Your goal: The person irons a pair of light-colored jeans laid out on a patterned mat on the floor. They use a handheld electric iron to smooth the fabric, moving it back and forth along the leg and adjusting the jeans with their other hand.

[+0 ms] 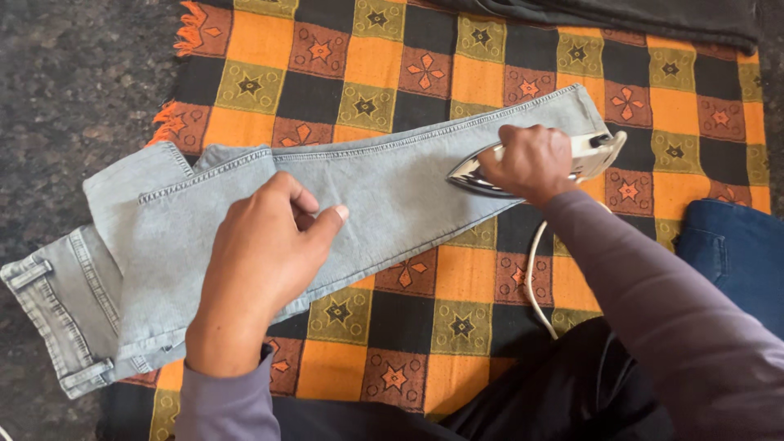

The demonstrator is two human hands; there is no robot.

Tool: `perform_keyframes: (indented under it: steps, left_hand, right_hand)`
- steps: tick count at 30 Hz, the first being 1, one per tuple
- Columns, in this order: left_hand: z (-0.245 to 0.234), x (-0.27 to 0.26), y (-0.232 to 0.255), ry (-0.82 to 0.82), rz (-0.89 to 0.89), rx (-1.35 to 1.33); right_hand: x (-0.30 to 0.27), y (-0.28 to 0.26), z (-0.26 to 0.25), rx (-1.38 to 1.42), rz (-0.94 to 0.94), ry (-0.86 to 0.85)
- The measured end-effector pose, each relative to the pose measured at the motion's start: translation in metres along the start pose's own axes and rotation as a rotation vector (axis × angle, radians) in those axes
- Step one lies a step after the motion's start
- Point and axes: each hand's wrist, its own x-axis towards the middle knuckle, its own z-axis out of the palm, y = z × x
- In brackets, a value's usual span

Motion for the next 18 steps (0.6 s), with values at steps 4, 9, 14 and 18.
perform_keyframes:
  steps: [4,9,14,18]
  left_hand:
    - [-0.009,-0.002,-0.008,0.063,0.054,-0.031]
    - [-0.022,-0.005,-0.019,0.118,0.057,-0.086]
    - [-0.024,-0.004,-0.029,0.168,0.070,-0.103]
    - [-0.020,-0.001,-0.031,0.310,0.256,-0.190]
  right_hand:
    - [-0.006,-0.022,-0.004,0.027,-0.019,-0.036]
    - [-0.009,-0.056,-0.013,0.011,0.019,-0.133]
    - [-0.004,-0.068,-0.027,0.075,0.002,-0.399]
    - [-0.005,-0.056,-0.032,0.148,-0.149,-0.415]
